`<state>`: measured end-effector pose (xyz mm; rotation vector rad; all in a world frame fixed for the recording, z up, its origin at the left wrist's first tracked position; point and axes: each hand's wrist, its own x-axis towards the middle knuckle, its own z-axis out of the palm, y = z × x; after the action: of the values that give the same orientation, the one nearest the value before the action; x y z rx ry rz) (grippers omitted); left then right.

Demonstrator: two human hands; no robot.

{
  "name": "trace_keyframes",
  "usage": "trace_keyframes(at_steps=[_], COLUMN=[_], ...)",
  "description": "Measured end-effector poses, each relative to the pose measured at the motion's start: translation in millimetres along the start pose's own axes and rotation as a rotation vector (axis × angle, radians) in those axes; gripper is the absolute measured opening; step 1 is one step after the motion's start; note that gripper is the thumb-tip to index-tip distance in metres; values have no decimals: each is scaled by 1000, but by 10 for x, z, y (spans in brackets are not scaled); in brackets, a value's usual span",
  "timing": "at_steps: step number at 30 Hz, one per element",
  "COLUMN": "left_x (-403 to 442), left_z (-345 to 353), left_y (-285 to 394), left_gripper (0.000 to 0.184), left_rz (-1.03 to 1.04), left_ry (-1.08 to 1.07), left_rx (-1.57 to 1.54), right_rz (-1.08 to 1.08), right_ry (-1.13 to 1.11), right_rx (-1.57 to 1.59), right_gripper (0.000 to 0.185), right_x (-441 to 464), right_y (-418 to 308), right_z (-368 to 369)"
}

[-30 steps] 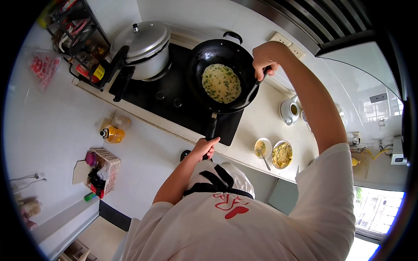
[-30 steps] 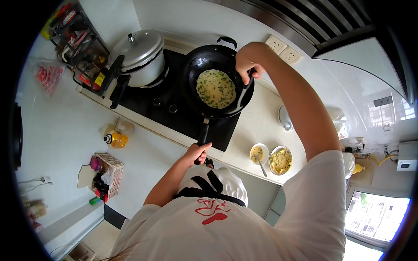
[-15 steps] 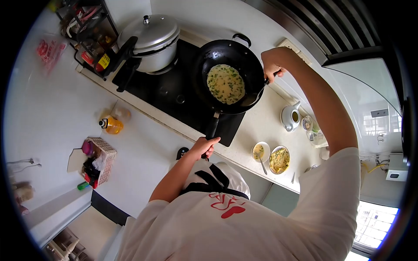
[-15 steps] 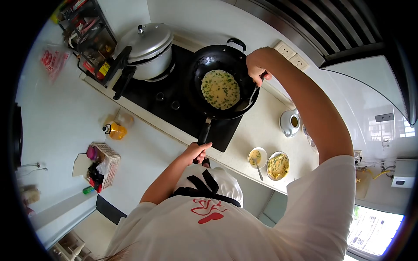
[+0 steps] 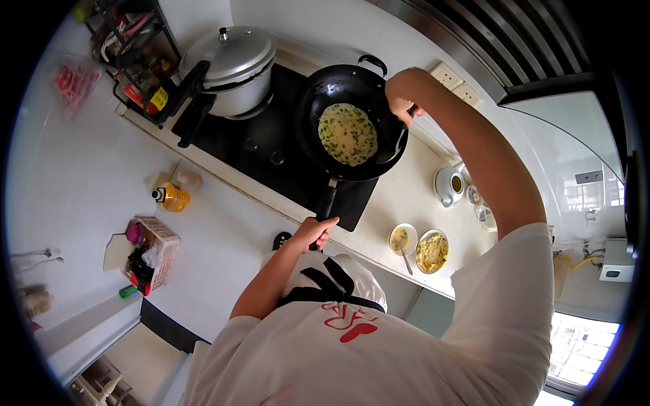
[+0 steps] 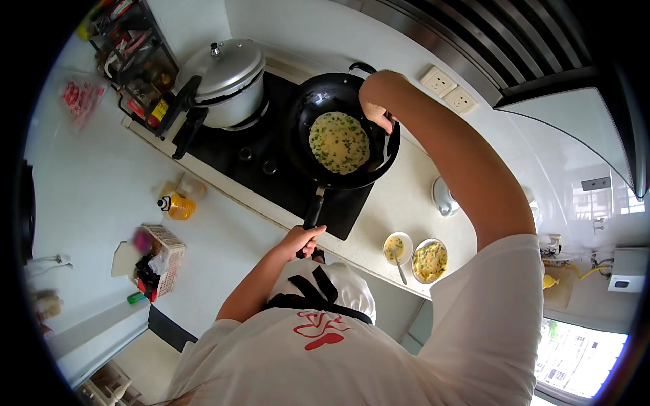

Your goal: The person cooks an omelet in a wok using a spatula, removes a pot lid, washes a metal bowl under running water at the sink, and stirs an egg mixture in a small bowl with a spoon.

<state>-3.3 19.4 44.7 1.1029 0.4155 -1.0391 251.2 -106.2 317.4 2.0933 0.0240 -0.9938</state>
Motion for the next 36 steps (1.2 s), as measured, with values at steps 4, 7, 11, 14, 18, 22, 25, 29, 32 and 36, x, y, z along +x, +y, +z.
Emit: trace_keyframes(at_steps=[4,7,11,14,18,22,25,29,32,36], left_x=[-39,-33,-46,23,-41,-25,-43,-31,8,-20], left_z=[21,18,15,-3,24,5,24,38,24,60], left_y=[45,38,55,21,47,35,41,32,13,40], left_gripper=[49,49,47,48,47,48,47,47,46,47], left_rz=[-28,-34,-69,-53,-45,-43,-46,-38,-34,-35], left_ry=[-23,-8,-38,-46,-50,-50,-58,-56,-63,-46], left_rx=[-26,-36,-57,-61,-83,-65,-63,-62,-55,-50], right_rz=[-32,-12,70,52,43,104,4,-12,-40,-80], right_ry=[66,10,-58,43,71,98,228,278,296,401], right_rx=[22,-53,-119,-84,-97,-106,-98,-113,-133,-86], right_gripper=[33,40,45,26,55,30,23,16,18,15], right_x=[-35,-154,182,250,-26,243,75,139,111,135], right_y=[-46,-120,-243,-282,-263,-281,-197,-180,-119,-106], right_z=[-1,-85,-149,-83,-112,-66,0,135,53,151])
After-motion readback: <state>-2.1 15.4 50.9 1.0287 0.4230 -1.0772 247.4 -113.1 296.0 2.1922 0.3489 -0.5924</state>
